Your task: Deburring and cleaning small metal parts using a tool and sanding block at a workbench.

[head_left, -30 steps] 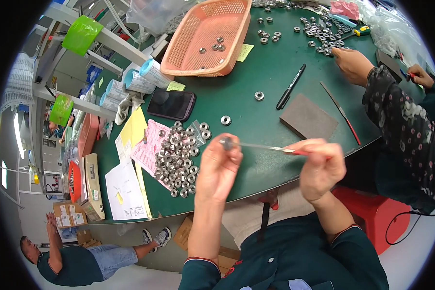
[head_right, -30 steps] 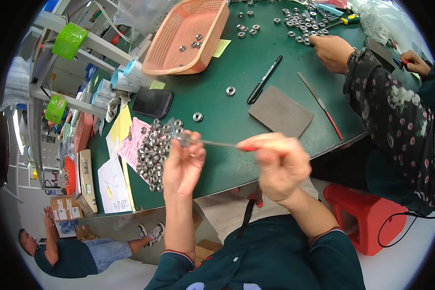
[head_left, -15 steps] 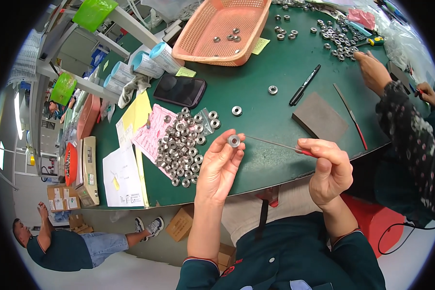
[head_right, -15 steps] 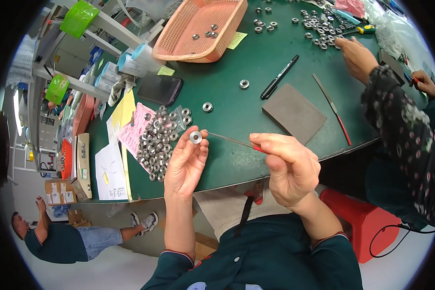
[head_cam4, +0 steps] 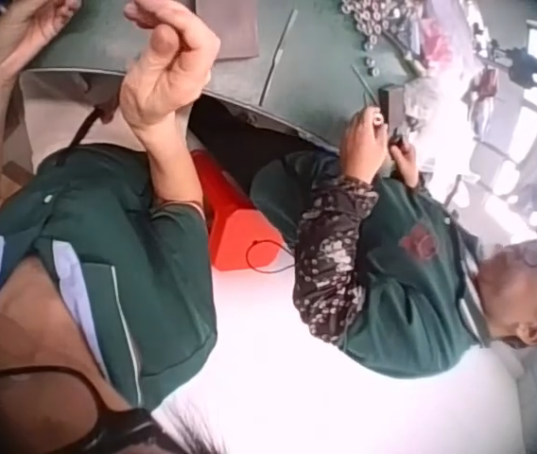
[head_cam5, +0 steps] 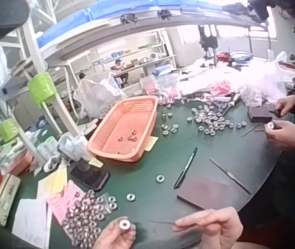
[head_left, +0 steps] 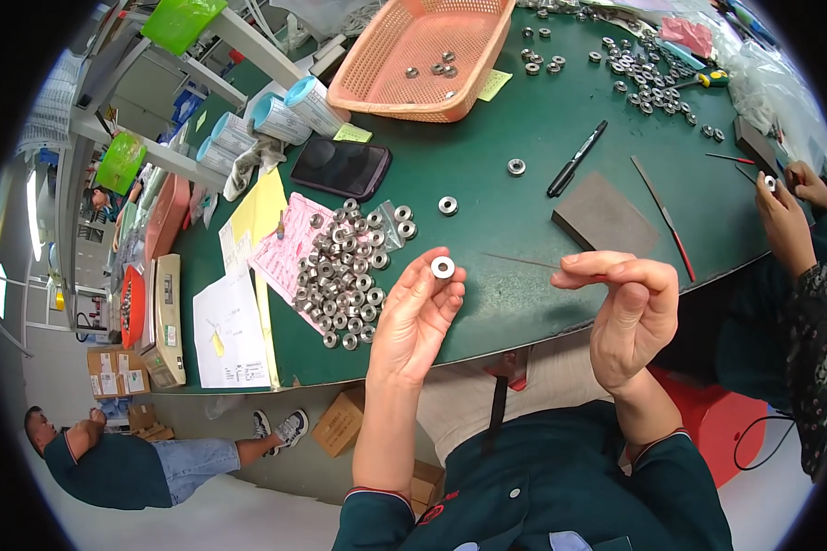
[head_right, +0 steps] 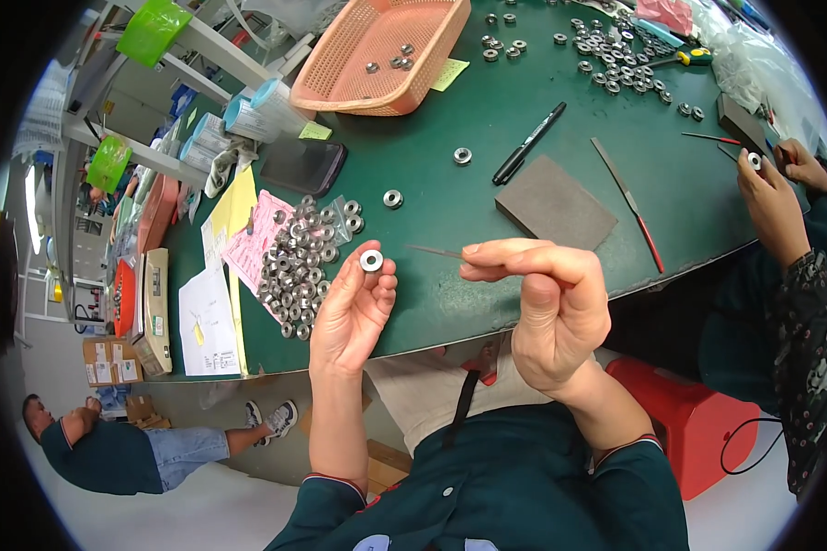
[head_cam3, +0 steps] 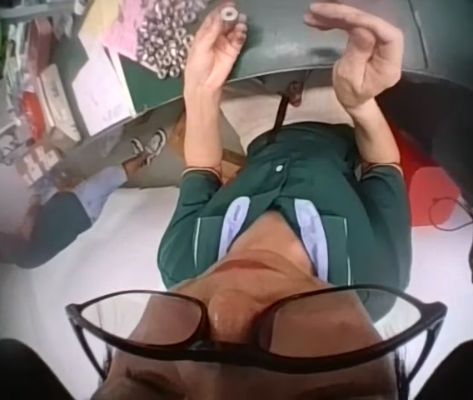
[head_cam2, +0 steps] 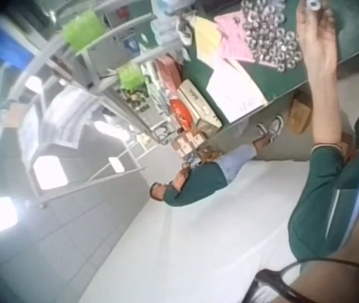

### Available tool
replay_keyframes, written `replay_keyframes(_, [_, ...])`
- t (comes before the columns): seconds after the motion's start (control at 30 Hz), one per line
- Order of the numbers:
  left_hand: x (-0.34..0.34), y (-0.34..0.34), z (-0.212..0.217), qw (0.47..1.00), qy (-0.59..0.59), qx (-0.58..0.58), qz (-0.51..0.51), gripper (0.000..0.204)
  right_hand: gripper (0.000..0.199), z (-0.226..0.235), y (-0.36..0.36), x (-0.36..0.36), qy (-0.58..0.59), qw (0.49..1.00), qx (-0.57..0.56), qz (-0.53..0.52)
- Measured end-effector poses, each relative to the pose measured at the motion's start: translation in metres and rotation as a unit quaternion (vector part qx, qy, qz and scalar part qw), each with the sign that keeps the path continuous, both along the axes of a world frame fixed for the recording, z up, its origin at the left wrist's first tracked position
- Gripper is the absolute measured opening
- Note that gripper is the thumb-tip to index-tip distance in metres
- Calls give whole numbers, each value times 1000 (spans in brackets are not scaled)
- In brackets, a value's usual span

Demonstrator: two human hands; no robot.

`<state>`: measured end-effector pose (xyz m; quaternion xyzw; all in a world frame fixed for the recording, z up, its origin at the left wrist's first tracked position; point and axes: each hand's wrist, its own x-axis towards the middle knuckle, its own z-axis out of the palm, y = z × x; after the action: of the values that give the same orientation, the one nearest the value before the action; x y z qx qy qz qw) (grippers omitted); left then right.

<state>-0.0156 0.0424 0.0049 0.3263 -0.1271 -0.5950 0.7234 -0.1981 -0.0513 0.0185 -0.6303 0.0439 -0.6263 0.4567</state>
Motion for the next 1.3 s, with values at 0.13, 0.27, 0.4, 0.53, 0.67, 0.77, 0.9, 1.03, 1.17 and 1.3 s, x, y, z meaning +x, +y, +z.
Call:
replay_keyframes(0.13, [-4, -1, 0, 1000, 8, 0, -17, 27, 15, 14, 7, 5, 14, 997, 66, -28])
replay_keyframes(0.27, [-5, -1, 1, 1000, 4, 20, -17, 30, 13, 7, 7, 6, 15, 999, 33, 24])
replay_keyframes(0.4, [-4, 0, 1, 999, -4, 27, -18, 32, 9, 4, 10, 12, -15, 998, 49, 42])
replay_keyframes(0.53, [-4, 0, 1, 999, -13, 27, -24, 32, 10, 4, 11, 14, -25, 995, 71, 69])
replay_keyframes(0.67, [-6, -1, 3, 999, -18, 34, -23, 33, 10, 0, 13, 18, -19, 993, 85, 75])
replay_keyframes(0.77, [-9, -1, 3, 999, -8, 31, -25, 33, 10, -2, 12, 21, -16, 993, 93, 68])
replay_keyframes(0.9, [-16, -3, 5, 998, 25, -2, -56, 32, 10, -13, 14, 31, 4, 995, 86, 50])
replay_keyframes(1.03, [-18, -1, 12, 998, -3, -9, -63, 32, 10, -13, 12, 29, -22, 996, 85, 18])
replay_keyframes(1.17, [-17, -4, 8, 997, -11, -6, -70, 32, 11, -21, 15, 33, -17, 999, 27, 24])
replay_keyframes(1.3, [-13, -1, 11, 999, 4, 4, -52, 30, 11, -15, 12, 29, -54, 997, 42, 38])
